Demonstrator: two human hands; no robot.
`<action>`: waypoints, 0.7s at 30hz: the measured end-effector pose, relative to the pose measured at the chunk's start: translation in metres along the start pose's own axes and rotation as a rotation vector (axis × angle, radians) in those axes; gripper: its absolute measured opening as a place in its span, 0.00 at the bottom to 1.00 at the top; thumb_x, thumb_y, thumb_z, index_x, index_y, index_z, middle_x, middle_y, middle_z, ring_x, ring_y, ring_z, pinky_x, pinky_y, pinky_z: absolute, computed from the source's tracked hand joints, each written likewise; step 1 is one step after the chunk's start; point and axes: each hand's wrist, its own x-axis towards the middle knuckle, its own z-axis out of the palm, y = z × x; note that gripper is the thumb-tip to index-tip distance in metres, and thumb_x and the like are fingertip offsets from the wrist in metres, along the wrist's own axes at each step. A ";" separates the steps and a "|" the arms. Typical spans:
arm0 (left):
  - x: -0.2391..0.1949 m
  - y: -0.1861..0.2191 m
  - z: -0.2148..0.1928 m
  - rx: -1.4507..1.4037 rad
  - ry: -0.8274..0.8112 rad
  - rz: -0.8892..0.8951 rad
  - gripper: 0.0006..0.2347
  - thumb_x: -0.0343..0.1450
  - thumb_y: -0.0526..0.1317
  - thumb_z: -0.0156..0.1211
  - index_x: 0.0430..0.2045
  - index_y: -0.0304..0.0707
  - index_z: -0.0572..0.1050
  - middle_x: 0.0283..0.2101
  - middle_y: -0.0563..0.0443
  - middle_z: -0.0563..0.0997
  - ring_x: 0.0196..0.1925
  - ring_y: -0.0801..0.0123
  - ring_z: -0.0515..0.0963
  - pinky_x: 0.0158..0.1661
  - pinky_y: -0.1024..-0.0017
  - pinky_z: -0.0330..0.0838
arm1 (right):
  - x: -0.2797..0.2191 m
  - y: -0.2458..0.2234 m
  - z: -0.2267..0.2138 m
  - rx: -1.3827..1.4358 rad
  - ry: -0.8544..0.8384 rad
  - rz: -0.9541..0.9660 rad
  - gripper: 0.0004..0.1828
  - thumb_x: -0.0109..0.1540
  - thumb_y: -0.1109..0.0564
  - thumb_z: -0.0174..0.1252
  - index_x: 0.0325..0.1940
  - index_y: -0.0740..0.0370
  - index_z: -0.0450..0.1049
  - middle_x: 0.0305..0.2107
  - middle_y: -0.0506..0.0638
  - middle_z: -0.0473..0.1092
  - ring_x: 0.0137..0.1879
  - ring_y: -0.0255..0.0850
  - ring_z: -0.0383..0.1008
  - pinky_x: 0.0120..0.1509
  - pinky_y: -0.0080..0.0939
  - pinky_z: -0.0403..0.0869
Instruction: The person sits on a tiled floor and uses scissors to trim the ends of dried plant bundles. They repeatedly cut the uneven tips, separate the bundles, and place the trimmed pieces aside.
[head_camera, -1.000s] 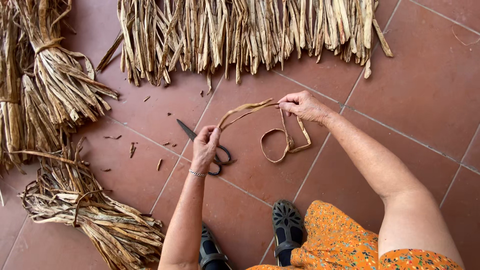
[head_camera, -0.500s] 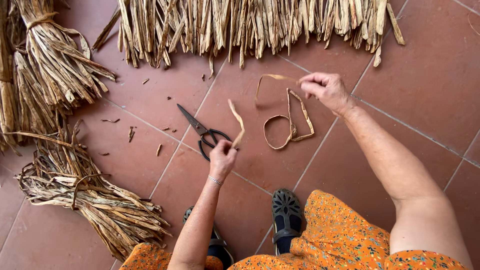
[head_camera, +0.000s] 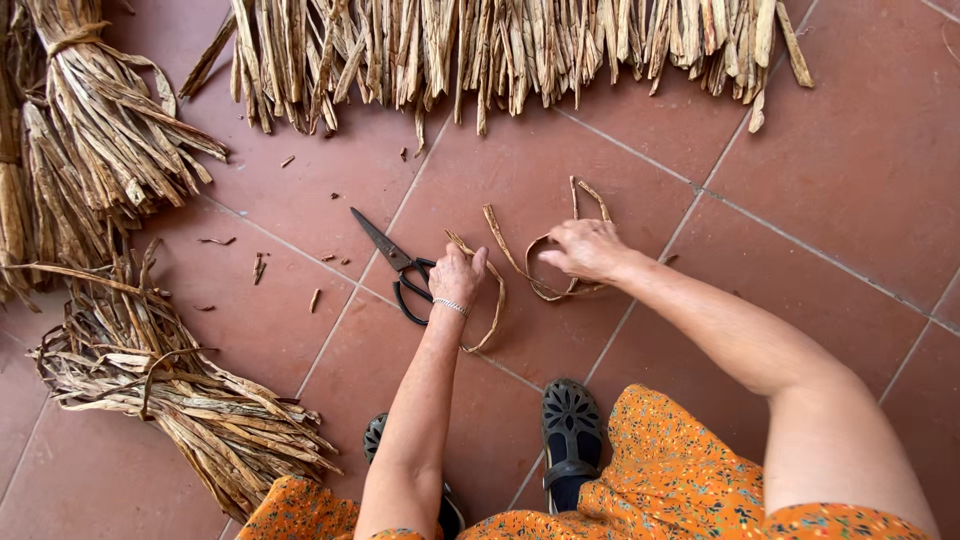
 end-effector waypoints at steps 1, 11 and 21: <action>0.007 -0.001 0.005 -0.019 0.019 -0.018 0.24 0.70 0.57 0.60 0.38 0.29 0.72 0.36 0.28 0.83 0.42 0.36 0.82 0.45 0.49 0.76 | 0.011 -0.005 0.010 -0.008 0.006 0.014 0.26 0.62 0.34 0.60 0.48 0.59 0.78 0.46 0.58 0.76 0.54 0.58 0.76 0.57 0.64 0.72; 0.006 -0.022 0.036 -1.363 -0.107 -0.147 0.08 0.71 0.36 0.55 0.37 0.36 0.63 0.31 0.44 0.82 0.30 0.60 0.84 0.33 0.63 0.80 | 0.066 -0.044 0.050 -0.019 -0.055 0.061 0.17 0.60 0.46 0.62 0.44 0.61 0.76 0.42 0.62 0.77 0.49 0.60 0.77 0.55 0.59 0.74; -0.056 0.014 0.029 -1.674 -0.307 -0.121 0.09 0.77 0.44 0.59 0.39 0.38 0.71 0.28 0.59 0.69 0.27 0.78 0.66 0.27 0.78 0.61 | -0.007 -0.067 0.049 0.713 0.051 0.111 0.11 0.60 0.53 0.62 0.34 0.66 0.75 0.28 0.57 0.78 0.35 0.46 0.81 0.41 0.45 0.78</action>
